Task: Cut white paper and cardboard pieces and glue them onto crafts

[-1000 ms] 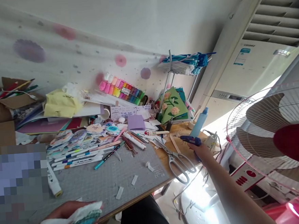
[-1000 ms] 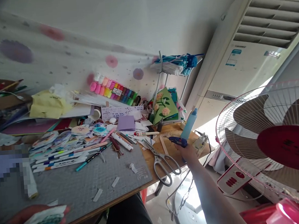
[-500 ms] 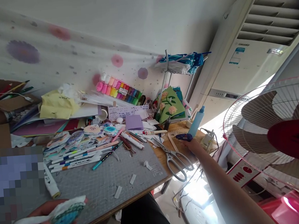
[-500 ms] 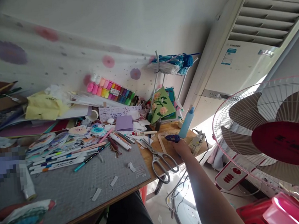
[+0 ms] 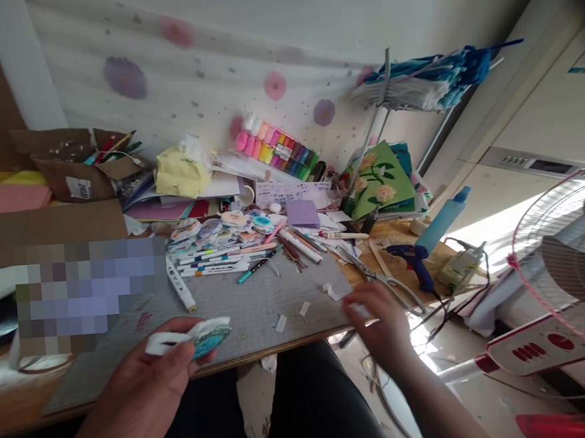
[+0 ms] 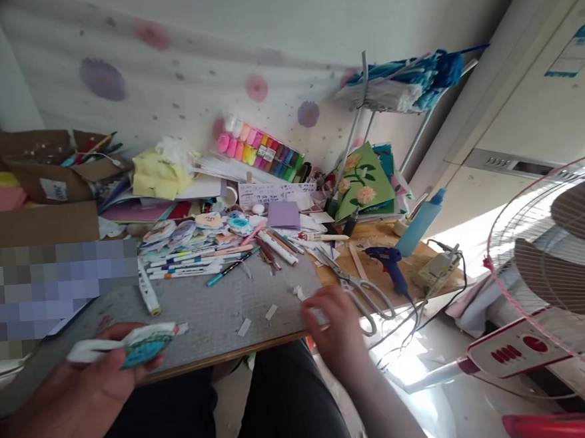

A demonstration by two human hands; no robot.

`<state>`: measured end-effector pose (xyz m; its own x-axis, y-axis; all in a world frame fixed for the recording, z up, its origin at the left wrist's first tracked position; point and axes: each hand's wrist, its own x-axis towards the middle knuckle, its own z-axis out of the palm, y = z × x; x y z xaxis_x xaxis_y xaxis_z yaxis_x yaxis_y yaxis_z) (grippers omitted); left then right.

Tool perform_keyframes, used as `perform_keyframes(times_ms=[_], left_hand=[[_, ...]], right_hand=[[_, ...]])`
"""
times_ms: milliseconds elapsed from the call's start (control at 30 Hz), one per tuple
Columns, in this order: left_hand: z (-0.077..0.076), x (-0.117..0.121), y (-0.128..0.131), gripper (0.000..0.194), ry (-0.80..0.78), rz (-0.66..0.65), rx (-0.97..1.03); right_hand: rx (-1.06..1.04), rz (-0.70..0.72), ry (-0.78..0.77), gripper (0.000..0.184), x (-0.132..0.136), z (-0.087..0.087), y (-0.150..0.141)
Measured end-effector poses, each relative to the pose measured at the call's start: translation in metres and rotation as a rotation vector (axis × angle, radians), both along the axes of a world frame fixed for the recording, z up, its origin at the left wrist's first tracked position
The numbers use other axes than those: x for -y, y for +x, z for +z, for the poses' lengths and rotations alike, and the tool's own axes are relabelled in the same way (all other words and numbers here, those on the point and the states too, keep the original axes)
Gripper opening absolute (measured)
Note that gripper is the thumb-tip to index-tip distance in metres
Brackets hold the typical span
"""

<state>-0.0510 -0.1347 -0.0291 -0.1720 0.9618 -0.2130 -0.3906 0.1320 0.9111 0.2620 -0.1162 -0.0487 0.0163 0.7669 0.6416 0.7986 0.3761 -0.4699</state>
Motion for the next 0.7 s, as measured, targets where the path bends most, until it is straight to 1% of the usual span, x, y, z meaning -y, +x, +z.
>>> perform_keyframes(times_ms=[33,67,133,167,233,300,367,433,500,600,700], left_hand=[[0.004,0.001,0.002,0.031,0.019,-0.009,0.013],[0.008,0.003,0.003,0.029,0.029,-0.013,0.023],[0.010,0.008,0.003,0.025,0.035,-0.019,0.033],[0.010,0.011,0.003,0.023,0.030,-0.022,0.033],[0.008,0.016,0.001,0.020,0.021,-0.048,0.032],[0.003,0.019,0.000,0.019,0.025,-0.068,0.044],[0.000,0.019,-0.001,0.021,0.043,-0.092,0.061],[-0.002,0.017,-0.002,0.023,0.060,-0.140,0.068],[-0.002,0.016,-0.002,0.024,0.065,-0.207,0.057],[0.001,0.017,0.001,0.026,0.085,-0.270,0.035],[0.005,0.020,0.004,0.025,0.135,-0.298,-0.031]], right_hand=[[0.104,0.186,-0.071,0.009,0.002,-0.001,-0.023],[0.174,0.268,-0.133,0.016,0.003,-0.001,-0.044],[0.262,0.318,-0.211,0.033,0.003,0.000,-0.072],[0.288,0.309,-0.237,0.037,0.002,0.000,-0.080],[0.317,0.305,-0.266,0.037,0.000,-0.001,-0.085],[0.320,0.336,-0.265,0.026,-0.002,-0.005,-0.083],[0.296,0.405,-0.225,0.015,-0.003,-0.009,-0.079],[0.200,0.499,-0.198,0.016,-0.001,-0.008,-0.078],[0.009,0.578,-0.255,0.017,0.003,0.001,-0.080],[-0.281,0.647,-0.418,0.013,0.012,0.028,-0.087],[-0.444,0.731,-0.488,0.014,0.020,0.053,-0.098]])
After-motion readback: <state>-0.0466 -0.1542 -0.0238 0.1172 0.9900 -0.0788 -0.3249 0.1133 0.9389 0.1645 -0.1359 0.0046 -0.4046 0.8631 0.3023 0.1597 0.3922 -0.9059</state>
